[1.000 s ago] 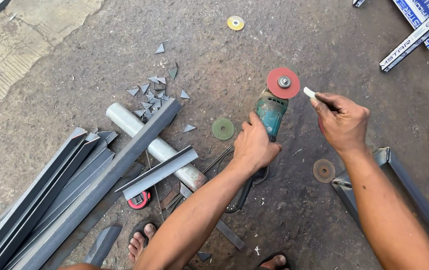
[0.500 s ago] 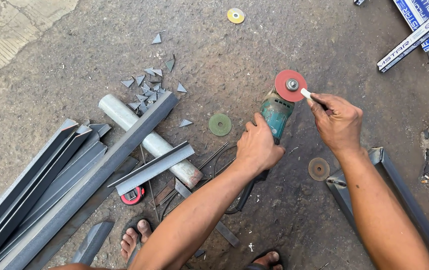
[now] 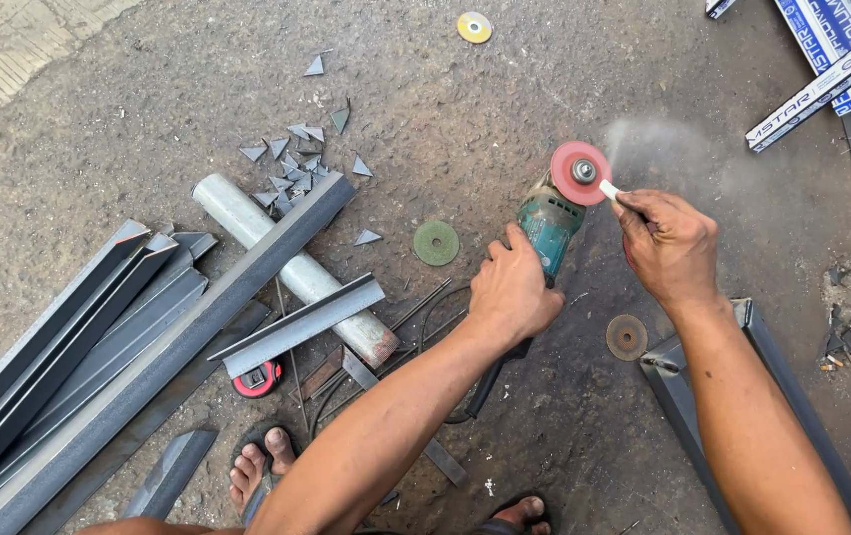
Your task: Measuring, marking, and cutting metal square tubing using a square ruler, tape measure, and an angle grinder.
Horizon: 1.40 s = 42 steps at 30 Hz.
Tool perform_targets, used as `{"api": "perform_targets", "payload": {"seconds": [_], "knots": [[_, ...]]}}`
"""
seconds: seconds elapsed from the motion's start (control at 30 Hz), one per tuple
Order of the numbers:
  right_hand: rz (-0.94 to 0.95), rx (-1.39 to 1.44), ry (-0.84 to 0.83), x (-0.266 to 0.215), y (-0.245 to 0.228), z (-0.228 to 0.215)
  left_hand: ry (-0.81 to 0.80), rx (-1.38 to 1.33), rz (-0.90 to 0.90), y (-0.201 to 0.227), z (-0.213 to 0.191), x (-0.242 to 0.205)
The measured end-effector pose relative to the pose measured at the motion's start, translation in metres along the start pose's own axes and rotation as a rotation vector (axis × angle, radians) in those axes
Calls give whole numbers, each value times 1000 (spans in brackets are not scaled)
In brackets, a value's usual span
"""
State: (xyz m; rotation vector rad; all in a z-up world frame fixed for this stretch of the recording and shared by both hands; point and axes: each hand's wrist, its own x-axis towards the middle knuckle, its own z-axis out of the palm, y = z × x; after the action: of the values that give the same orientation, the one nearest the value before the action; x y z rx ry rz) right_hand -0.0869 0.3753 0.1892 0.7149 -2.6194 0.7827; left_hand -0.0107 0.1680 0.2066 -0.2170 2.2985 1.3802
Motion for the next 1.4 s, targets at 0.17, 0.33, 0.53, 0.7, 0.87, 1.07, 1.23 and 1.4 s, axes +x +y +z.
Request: {"api": "perform_targets", "payload": {"seconds": [0.17, 0.33, 0.53, 0.7, 0.87, 1.07, 1.23, 1.4], "knots": [[-11, -13, -8, -1, 1, 0, 0, 0, 3, -1, 0, -2], [-19, -4, -18, -2, 0, -1, -3, -3, 0, -2, 1, -2], [-22, -17, -20, -3, 1, 0, 6, -10, 3, -2, 0, -3], [-22, -1, -25, -1, -1, 0, 1, -14, 4, -2, -2, -3], [-13, 2, -29, 1, -3, 0, 9, -15, 7, -3, -1, -2], [-7, -5, -43, 2, -3, 0, 17, -19, 24, -8, 3, 1], [-3, -6, -53, 2, -6, 0, 20, -18, 23, -8, 2, 0], [-14, -29, -51, 2, -6, 1, 23, -15, 21, -9, 3, 1]]}}
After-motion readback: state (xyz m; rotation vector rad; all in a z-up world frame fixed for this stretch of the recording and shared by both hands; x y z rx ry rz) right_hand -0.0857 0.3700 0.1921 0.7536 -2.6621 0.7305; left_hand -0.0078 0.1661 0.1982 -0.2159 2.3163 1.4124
